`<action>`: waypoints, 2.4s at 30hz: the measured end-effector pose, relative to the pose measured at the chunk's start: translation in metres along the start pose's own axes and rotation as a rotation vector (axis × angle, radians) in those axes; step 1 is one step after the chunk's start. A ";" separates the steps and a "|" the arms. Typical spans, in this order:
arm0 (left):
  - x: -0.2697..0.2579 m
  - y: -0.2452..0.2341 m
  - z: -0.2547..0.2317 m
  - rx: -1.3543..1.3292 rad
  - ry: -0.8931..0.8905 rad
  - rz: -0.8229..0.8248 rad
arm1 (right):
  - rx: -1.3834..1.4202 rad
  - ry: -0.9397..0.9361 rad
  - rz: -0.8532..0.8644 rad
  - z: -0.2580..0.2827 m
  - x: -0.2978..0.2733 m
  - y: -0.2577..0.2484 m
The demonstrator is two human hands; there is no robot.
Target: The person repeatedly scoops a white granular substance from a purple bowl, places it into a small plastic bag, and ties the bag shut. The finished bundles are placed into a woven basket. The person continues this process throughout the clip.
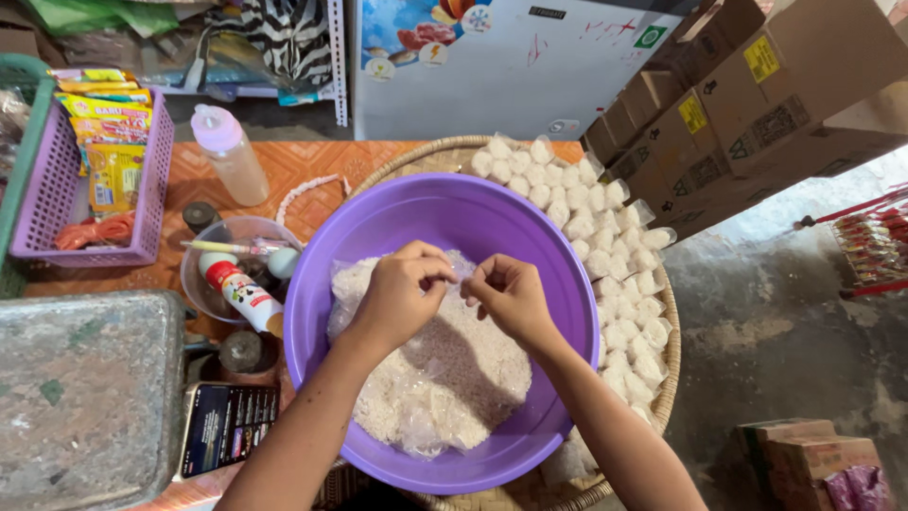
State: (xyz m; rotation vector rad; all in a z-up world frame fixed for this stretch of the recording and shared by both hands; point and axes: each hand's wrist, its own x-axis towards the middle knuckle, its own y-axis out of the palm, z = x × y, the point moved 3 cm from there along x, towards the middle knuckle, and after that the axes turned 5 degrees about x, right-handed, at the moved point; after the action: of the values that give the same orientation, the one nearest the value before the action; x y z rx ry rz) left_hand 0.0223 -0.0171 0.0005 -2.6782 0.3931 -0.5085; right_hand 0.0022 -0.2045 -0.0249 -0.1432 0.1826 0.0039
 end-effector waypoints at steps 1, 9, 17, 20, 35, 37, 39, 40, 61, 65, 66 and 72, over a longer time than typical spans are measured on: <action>0.000 0.001 -0.001 0.056 0.089 -0.040 | -0.041 -0.025 -0.022 -0.001 0.000 0.001; 0.002 -0.008 0.017 0.077 0.034 -0.179 | -0.864 0.186 0.046 -0.061 0.027 0.004; 0.003 -0.012 0.020 0.177 0.071 -0.274 | -0.855 -0.207 0.360 -0.106 -0.001 0.108; 0.001 -0.013 0.024 0.183 0.057 -0.323 | -0.649 -0.415 0.451 -0.118 0.010 0.120; -0.003 0.000 0.042 0.089 0.002 -0.262 | 0.817 0.336 0.094 -0.004 0.040 0.025; -0.002 0.004 0.045 0.080 -0.043 -0.211 | 0.983 0.262 0.054 0.015 0.044 0.021; -0.004 0.007 0.050 0.085 -0.105 -0.168 | 1.071 0.251 -0.035 0.025 0.051 0.020; -0.004 0.009 0.051 0.088 -0.104 -0.151 | 1.106 0.252 -0.043 0.027 0.053 0.020; -0.002 0.007 0.037 0.085 -0.091 -0.096 | 0.855 -0.103 0.036 0.045 0.038 0.043; -0.001 0.006 0.036 0.090 -0.111 -0.109 | 0.763 -0.181 0.058 0.045 0.036 0.048; 0.000 0.005 0.035 0.090 -0.104 -0.114 | 0.731 -0.202 0.068 0.045 0.034 0.049; -0.002 0.001 0.037 0.118 -0.209 -0.086 | 0.271 -0.218 0.104 0.041 0.020 0.057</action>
State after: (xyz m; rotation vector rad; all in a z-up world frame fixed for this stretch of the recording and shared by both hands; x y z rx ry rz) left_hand 0.0356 -0.0055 -0.0321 -2.6082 0.1829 -0.2635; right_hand 0.0281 -0.1425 0.0038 0.1372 -0.0283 0.0979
